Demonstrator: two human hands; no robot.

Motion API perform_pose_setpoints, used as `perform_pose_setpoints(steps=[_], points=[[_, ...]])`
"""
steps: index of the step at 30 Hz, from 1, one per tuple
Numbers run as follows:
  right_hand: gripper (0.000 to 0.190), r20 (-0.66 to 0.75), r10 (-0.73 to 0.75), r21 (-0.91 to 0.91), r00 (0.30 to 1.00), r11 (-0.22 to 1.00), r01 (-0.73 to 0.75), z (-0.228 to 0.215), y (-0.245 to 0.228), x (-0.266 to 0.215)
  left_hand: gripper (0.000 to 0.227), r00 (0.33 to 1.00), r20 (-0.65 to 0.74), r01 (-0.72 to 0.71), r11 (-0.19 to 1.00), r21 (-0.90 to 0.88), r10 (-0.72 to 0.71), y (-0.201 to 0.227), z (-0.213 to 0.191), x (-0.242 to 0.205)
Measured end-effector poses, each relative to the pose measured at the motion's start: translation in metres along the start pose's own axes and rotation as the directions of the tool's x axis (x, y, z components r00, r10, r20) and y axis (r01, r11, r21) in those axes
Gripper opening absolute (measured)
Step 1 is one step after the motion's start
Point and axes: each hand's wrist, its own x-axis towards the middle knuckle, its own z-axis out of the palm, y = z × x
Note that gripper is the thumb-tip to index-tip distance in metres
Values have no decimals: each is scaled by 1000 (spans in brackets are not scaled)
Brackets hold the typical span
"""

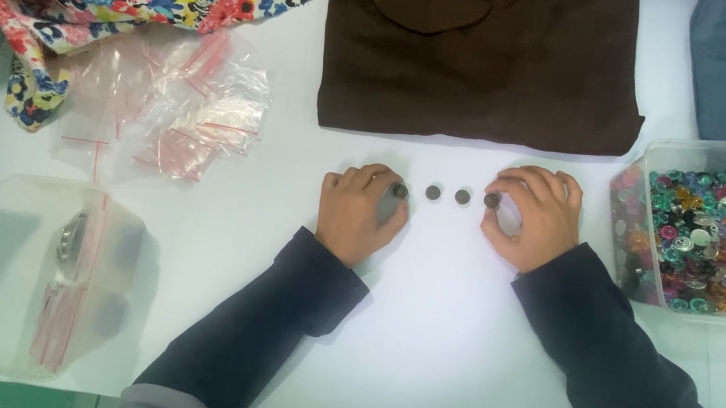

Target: The person repeatedly picks small round buttons from a clear plastic container and places them in a row on a white table. The hands continue this pick-and-place cycle throughout the clip, forming a growing line of buttons.

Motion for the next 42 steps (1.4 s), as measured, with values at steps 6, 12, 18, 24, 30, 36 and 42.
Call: perform_pose_setpoints(steps=[6,12,18,24,30,36,42], points=[[26,17,7,6,1000,1000,-7,-5,-4,1,32,1000,24,6,1000,10,-6,1,-1,0],[35,31,35,10,999,999,-35,-6,-4,0,34,1000,24,8,1000,24,-9,1,0,0],[48,-56,-30,27,998,999,32,-15,-6,-13,40,982,-134,-126,989,76,135,7,8,-6],[37,-105,-96,165,990,980,113,-32,-22,-47,32,917,-99,-385,922,42,387,44,47,-33],[9,-670,-244,-191,701,969,155,-48,-24,-70,35,930,-46,-367,923,-114,364,86,46,-24],[17,-811,-92,-276,577,931,-240,-161,4,-46,27,905,0,-396,840,-371,426,182,56,22],[27,-374,499,322,782,861,-395,-150,129,-86,27,847,-57,-511,779,-364,529,236,95,94]])
